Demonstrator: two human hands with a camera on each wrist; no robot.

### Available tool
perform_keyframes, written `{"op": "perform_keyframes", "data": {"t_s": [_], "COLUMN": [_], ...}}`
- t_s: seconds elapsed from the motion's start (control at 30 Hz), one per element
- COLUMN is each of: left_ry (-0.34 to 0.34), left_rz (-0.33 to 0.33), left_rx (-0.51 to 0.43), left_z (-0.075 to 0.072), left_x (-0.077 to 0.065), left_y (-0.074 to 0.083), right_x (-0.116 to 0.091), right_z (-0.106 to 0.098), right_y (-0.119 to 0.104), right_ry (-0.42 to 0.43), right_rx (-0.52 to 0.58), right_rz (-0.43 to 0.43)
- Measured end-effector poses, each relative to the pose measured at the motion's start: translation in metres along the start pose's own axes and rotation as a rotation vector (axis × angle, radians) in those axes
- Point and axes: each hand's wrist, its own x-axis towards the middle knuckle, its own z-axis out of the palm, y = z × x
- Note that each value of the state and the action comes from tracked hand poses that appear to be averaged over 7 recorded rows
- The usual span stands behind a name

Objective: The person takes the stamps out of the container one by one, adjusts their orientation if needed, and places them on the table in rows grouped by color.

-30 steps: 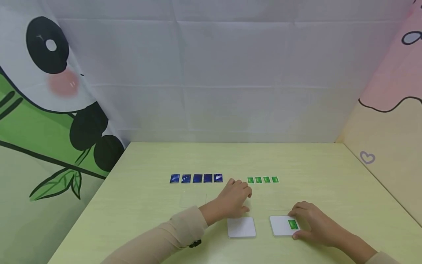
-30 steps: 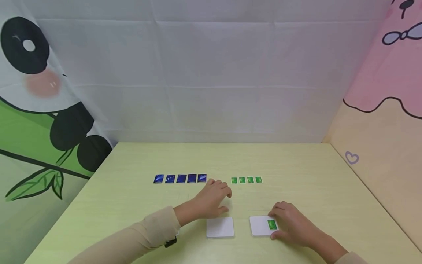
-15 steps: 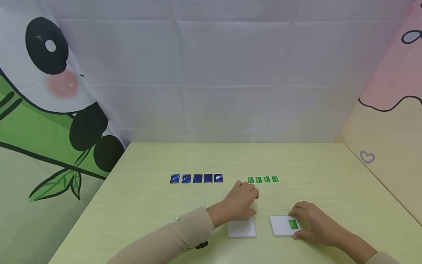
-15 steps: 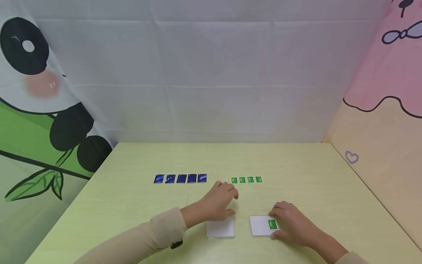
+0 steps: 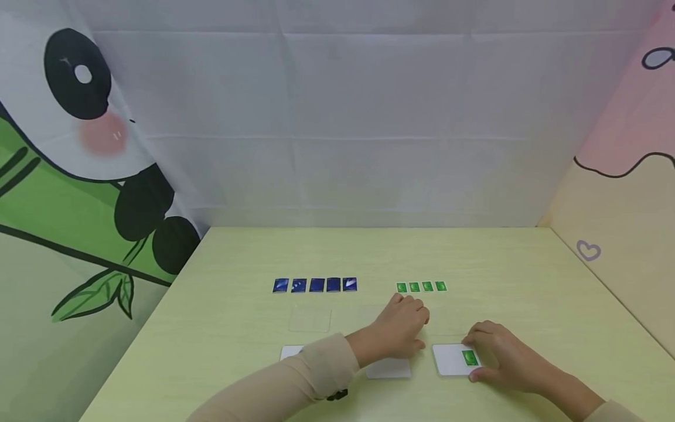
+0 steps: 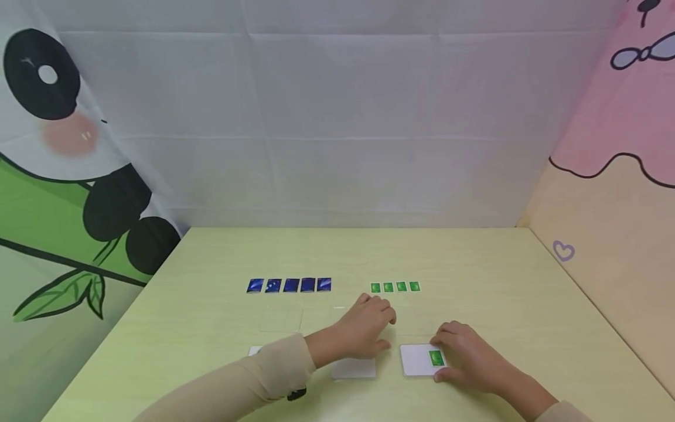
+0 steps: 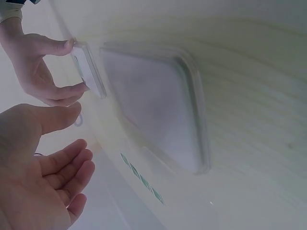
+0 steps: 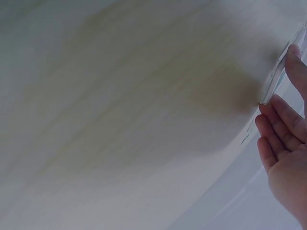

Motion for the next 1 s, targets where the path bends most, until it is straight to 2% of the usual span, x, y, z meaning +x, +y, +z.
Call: {"op": "perform_keyframes", "data": {"t_s": [0.33,0.73,1.0], "left_ry": [-0.021,-0.044,-0.118], "left_rz": [0.009,0.021,0.017], "left_rx": [0.011,0.03,-0.013], "left_z": [0.001,0.013,0.015], "left_x": [0.008,0.022,0.029], "left_y": [0.009,0.025,0.038], "right_x": [0.002,0.001,0.001], "right_z": [-0.001,0.003,0.002], "right_y": [0.0,0.001,0.002], "right_ry": [0.022,0.024,0.063], "right_rx": [-0.002,0.013,-0.005], "right_rz": [-0.024,-0.027,-0.058]}}
